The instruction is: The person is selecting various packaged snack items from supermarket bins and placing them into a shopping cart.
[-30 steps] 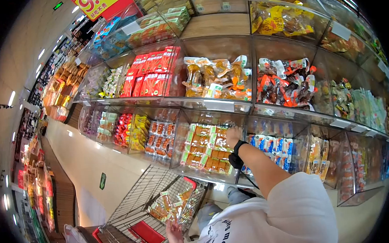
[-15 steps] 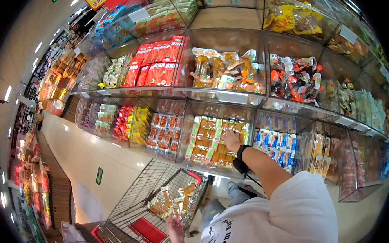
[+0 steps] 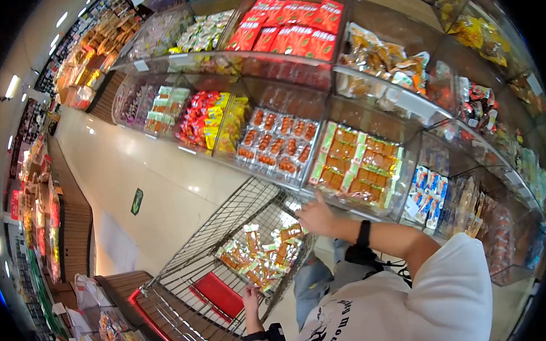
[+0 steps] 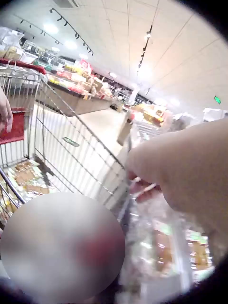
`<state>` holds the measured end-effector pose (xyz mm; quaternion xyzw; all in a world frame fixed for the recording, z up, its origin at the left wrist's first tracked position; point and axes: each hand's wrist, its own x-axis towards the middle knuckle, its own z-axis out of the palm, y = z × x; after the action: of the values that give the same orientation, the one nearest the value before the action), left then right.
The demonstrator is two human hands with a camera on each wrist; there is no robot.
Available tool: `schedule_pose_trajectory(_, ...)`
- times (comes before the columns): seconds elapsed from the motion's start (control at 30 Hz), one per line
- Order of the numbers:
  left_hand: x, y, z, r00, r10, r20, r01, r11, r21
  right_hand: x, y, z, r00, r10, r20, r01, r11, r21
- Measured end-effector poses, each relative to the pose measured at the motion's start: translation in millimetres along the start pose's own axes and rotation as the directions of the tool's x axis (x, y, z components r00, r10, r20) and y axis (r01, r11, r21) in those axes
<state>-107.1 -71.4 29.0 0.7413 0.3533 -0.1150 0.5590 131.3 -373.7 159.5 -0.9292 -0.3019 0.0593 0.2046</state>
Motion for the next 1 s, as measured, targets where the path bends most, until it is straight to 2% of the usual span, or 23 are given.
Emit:
schedule_pose_trajectory(0.03,11.3,-17.8,-9.4,0.998,0.052,0.035,-0.055,0.993,0.102,16.9,-18.2,6.2,0.944,0.152,0.293,-0.120,0.985,-0.124)
schedule_pose_trajectory(0.07,17.4,-29.6,-16.3,0.999,0.002,0.047,-0.011,0.980,0.198,31.6,-30.0,20.2,0.975,0.127,0.180,-0.068,0.950,-0.304)
schedule_pose_trajectory(0.1,19.2,-43.4,-23.8,0.996,-0.029,0.078,0.019,0.992,0.127,44.6,-43.5,34.7,0.994,0.075,0.076,-0.031,0.880,-0.473)
schedule_pose_trajectory(0.13,25.9,-56.7,-31.0,0.993,-0.051,0.109,0.045,0.997,0.056,58.7,-54.2,48.7,0.994,0.046,0.104,-0.007,0.937,-0.349)
schedule_pose_trajectory(0.17,32.1,-68.7,-34.5,0.988,-0.071,0.139,0.074,0.997,-0.021,72.3,-65.1,62.7,0.992,-0.099,0.073,0.117,0.936,-0.333)
schedule_pose_trajectory(0.2,35.9,-81.3,-36.5,0.981,-0.147,0.126,0.162,0.980,-0.118,84.0,-72.7,80.5,0.983,-0.138,0.122,0.166,0.951,-0.263)
schedule_pose_trajectory(0.23,44.7,-93.7,-41.1,0.971,-0.196,0.138,0.211,0.972,-0.105,94.2,-76.4,102.4,0.971,-0.175,0.163,0.205,0.960,-0.190)
schedule_pose_trajectory(0.27,45.6,-91.5,-45.7,0.956,-0.252,0.152,0.267,0.960,-0.089,98.0,-72.6,132.5,0.947,-0.024,0.320,0.054,0.995,-0.084)
schedule_pose_trajectory(0.3,44.3,-92.7,-50.1,0.936,-0.311,0.164,0.326,0.943,-0.073,99.6,-64.0,170.9,0.868,0.104,0.485,-0.116,0.993,-0.006)
schedule_pose_trajectory(0.33,53.0,-107.9,-51.2,0.944,-0.282,0.170,0.308,0.938,-0.158,104.1,-51.6,207.3,0.750,0.203,0.629,-0.287,0.957,0.033)
schedule_pose_trajectory(0.43,59.5,-92.9,-59.3,0.971,-0.149,0.187,0.142,0.989,0.051,88.0,-10.9,296.3,0.680,0.398,0.616,-0.319,0.917,-0.240)
schedule_pose_trajectory(0.47,65.2,-90.4,-59.6,0.976,-0.132,0.173,0.129,0.991,0.032,90.9,-9.6,300.7,0.666,0.405,0.626,-0.341,0.912,-0.227)
schedule_pose_trajectory(0.5,66.7,-98.4,-61.2,0.969,-0.180,0.171,0.185,0.983,-0.010,89.9,-13.7,293.2,0.641,0.412,0.648,-0.367,0.906,-0.212)
schedule_pose_trajectory(0.53,75.0,-107.6,-60.9,0.962,-0.217,0.168,0.228,0.972,-0.054,104.7,-20.4,276.0,0.596,0.360,0.717,-0.295,0.929,-0.221)
schedule_pose_trajectory(0.57,80.1,-114.6,-61.0,0.952,-0.256,0.168,0.274,0.957,-0.097,100.6,-9.2,304.2,0.523,0.385,0.761,-0.401,0.899,-0.179)
schedule_pose_trajectory(0.63,82.6,-126.5,-58.8,0.944,-0.283,0.169,0.305,0.945,-0.121,80.9,-5.0,344.6,0.606,0.390,0.694,-0.239,0.921,-0.308)
schedule_pose_trajectory(0.73,89.6,-135.5,-50.6,0.948,-0.255,0.188,0.282,0.950,-0.136,85.3,-13.8,336.9,0.579,0.390,0.716,-0.298,0.918,-0.260)
schedule_pose_trajectory(0.83,92.7,-118.7,-48.1,0.951,-0.195,0.239,0.213,0.976,-0.052,74.7,-3.0,362.2,0.715,0.398,0.575,-0.250,0.913,-0.322)
schedule_pose_trajectory(0.87,94.1,-134.7,-45.3,0.963,-0.129,0.235,0.148,0.987,-0.066,84.5,-10.7,343.7,0.703,0.423,0.572,-0.295,0.905,-0.307)
schedule_pose_trajectory(0.97,94.7,-125.7,-44.4,0.959,-0.128,0.252,0.129,0.992,0.015,92.9,-11.1,338.1,0.649,0.421,0.634,-0.359,0.904,-0.233)
schedule_pose_trajectory(1.0,94.5,-123.6,-43.5,0.954,-0.143,0.264,0.170,0.982,-0.080,89.4,-6.3,339.1,0.724,0.314,0.614,-0.181,0.946,-0.270)
